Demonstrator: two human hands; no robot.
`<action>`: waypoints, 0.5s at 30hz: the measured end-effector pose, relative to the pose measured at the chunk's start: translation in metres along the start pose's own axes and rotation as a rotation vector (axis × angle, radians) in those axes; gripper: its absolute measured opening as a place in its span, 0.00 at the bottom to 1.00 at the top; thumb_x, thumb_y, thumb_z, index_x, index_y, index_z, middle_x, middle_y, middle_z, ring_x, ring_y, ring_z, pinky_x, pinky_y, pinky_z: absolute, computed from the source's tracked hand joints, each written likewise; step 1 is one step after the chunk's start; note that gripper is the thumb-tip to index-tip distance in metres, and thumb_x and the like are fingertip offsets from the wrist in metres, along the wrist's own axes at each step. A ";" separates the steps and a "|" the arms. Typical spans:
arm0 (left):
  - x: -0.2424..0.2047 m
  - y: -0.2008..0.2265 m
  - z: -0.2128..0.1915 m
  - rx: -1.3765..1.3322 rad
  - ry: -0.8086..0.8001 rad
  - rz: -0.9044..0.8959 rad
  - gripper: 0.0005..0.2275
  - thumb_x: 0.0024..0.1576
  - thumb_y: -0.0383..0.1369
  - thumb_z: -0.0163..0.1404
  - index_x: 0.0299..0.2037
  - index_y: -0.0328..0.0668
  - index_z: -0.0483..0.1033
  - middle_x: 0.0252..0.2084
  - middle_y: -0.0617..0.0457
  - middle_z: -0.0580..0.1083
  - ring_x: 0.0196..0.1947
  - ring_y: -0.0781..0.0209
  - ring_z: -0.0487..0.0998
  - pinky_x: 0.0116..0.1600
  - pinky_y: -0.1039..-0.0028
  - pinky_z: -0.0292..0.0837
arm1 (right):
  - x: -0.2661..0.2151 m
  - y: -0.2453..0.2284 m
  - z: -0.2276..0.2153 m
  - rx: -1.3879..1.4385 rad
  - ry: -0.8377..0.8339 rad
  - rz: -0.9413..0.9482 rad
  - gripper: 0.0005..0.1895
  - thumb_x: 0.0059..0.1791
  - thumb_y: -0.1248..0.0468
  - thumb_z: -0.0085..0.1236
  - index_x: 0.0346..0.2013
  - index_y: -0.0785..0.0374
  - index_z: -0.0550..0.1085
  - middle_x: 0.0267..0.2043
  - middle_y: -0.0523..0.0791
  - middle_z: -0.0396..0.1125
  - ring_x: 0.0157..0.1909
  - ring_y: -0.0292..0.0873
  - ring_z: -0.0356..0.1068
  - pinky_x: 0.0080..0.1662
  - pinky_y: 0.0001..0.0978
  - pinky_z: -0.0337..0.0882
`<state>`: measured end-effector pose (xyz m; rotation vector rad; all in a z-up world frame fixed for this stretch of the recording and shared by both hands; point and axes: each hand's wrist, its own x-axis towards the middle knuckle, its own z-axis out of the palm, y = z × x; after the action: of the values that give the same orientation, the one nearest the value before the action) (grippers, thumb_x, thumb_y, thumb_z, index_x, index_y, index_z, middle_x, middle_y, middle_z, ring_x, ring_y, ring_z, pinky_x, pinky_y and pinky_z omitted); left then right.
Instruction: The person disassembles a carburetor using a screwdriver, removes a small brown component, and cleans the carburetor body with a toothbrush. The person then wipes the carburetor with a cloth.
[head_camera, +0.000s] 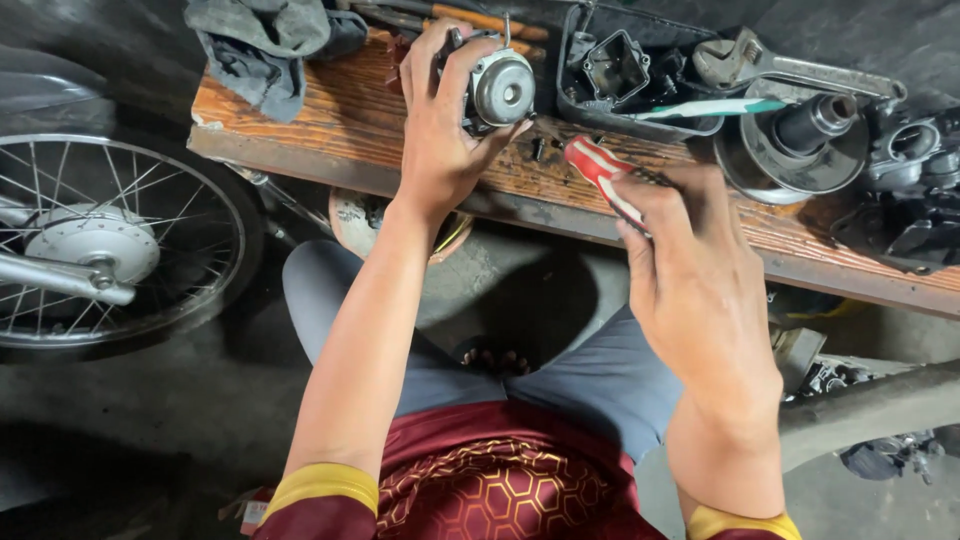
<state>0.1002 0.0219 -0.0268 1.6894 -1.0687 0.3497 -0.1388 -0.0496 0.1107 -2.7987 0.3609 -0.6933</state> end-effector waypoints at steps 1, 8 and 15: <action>0.000 -0.001 0.000 -0.003 0.000 0.002 0.32 0.51 0.35 0.75 0.63 0.53 0.68 0.68 0.50 0.58 0.69 0.42 0.61 0.74 0.55 0.61 | 0.000 0.003 0.000 -0.003 0.002 0.002 0.17 0.53 0.75 0.59 0.57 0.66 0.70 0.54 0.55 0.63 0.44 0.57 0.67 0.42 0.47 0.68; -0.002 -0.007 0.003 0.073 -0.007 0.069 0.35 0.51 0.31 0.77 0.65 0.57 0.68 0.69 0.48 0.56 0.71 0.39 0.59 0.74 0.51 0.63 | 0.005 0.010 0.010 -0.208 0.132 -0.019 0.17 0.58 0.61 0.68 0.54 0.67 0.71 0.38 0.46 0.70 0.26 0.48 0.67 0.29 0.38 0.64; 0.001 0.004 0.003 0.107 0.004 -0.003 0.36 0.45 0.29 0.76 0.62 0.58 0.69 0.67 0.50 0.57 0.67 0.40 0.61 0.70 0.55 0.69 | 0.017 0.015 0.000 -0.009 0.105 0.009 0.19 0.56 0.67 0.61 0.56 0.76 0.65 0.48 0.56 0.70 0.36 0.54 0.72 0.37 0.42 0.69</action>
<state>0.0970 0.0188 -0.0243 1.7837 -1.0612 0.4142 -0.1270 -0.0687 0.1134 -2.7744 0.3969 -0.8403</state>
